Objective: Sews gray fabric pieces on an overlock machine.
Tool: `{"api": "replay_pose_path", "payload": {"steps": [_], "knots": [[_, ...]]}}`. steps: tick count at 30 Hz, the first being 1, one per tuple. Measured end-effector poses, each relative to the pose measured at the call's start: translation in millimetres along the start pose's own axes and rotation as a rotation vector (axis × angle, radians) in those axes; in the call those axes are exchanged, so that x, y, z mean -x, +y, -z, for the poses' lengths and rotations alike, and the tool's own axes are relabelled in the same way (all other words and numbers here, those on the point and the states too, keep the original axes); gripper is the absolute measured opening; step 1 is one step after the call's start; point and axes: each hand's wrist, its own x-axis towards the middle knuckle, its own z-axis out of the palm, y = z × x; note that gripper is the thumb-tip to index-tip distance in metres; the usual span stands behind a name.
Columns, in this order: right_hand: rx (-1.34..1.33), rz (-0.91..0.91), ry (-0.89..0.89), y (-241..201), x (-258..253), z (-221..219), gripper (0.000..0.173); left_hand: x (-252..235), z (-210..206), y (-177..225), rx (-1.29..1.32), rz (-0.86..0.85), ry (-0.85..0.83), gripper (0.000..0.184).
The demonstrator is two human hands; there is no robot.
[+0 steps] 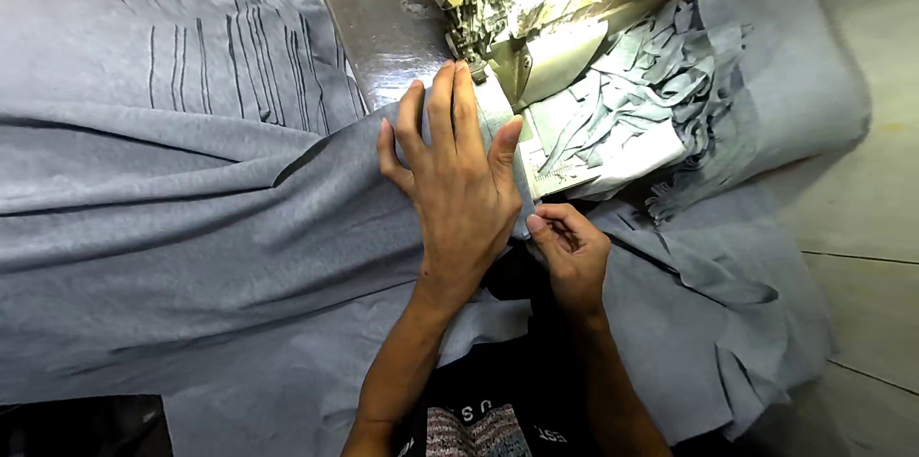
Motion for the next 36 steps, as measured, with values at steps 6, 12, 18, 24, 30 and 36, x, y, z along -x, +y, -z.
{"api": "replay_pose_path", "payload": {"steps": [6, 12, 18, 24, 30, 36], "knots": [[0.001, -0.026, -0.051, 0, -4, 3, 0.011, 3, 0, -4, -0.037, -0.042, -0.012, 0.063], [-0.046, -0.135, -0.100, 5, -10, 6, 0.038, 9, -4, -7, -0.066, -0.088, -0.028, 0.062], [0.065, -0.132, -0.107, -7, -12, 5, 0.013, -2, -8, -10, -0.096, -0.098, 0.036, 0.063], [0.045, -0.122, -0.086, -14, -2, 10, 0.010, 30, 28, -16, 0.202, -0.195, -0.025, 0.045], [-0.034, -0.156, -0.097, -22, 4, 10, 0.009, 116, -11, -31, 1.257, 0.109, -0.851, 0.023], [-0.097, -0.039, -0.008, -57, 17, 6, 0.040, 138, -58, -33, 2.119, 0.486, -0.877, 0.026]]}}
